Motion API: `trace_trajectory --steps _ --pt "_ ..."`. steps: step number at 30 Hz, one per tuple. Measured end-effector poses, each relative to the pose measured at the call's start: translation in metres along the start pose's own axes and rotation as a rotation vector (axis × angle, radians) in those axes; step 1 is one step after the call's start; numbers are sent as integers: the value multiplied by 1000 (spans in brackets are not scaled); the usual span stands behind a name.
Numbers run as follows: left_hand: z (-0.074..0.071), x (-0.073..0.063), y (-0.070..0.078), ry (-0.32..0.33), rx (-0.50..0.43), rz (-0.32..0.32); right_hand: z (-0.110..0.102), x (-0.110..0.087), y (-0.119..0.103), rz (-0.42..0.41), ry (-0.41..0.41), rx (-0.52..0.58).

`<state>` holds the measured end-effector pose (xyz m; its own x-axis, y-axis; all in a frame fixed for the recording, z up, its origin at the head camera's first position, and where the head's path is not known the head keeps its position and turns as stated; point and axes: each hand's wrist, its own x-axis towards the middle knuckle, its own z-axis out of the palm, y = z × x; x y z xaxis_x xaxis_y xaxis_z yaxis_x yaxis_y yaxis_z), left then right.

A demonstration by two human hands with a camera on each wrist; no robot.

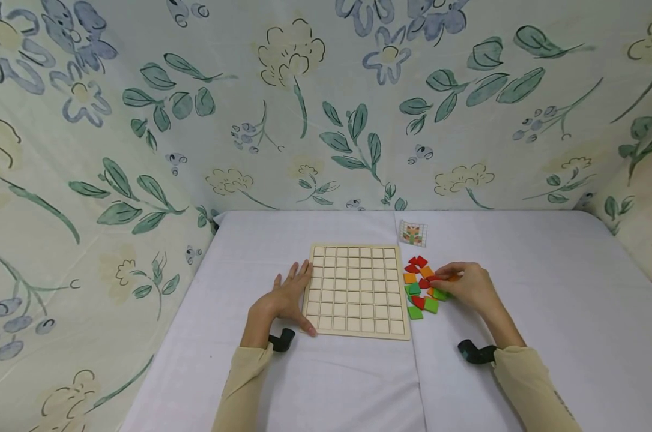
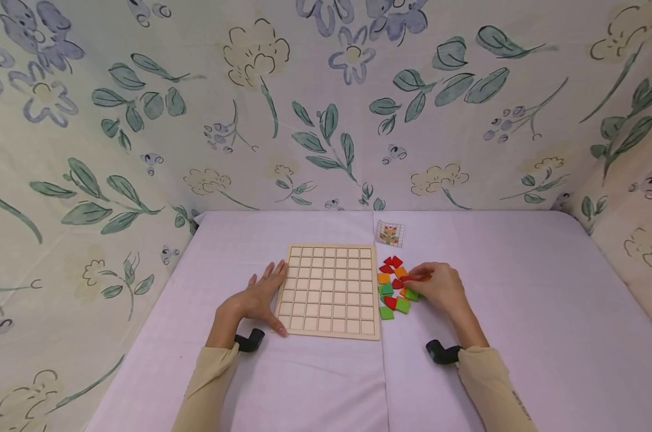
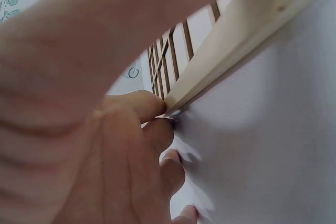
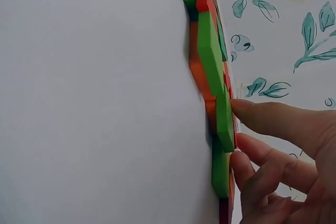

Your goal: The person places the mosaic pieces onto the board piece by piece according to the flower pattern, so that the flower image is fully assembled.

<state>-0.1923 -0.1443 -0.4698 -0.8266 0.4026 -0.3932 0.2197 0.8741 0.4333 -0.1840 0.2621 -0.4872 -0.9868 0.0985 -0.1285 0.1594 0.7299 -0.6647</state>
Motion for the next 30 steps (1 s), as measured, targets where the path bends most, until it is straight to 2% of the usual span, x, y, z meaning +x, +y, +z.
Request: trace_trajectory --steps 10,30 --pt "0 0 0 -2 1 3 -5 1 7 47 -11 67" --pt "0 -1 0 1 -21 6 0 3 3 47 12 93"
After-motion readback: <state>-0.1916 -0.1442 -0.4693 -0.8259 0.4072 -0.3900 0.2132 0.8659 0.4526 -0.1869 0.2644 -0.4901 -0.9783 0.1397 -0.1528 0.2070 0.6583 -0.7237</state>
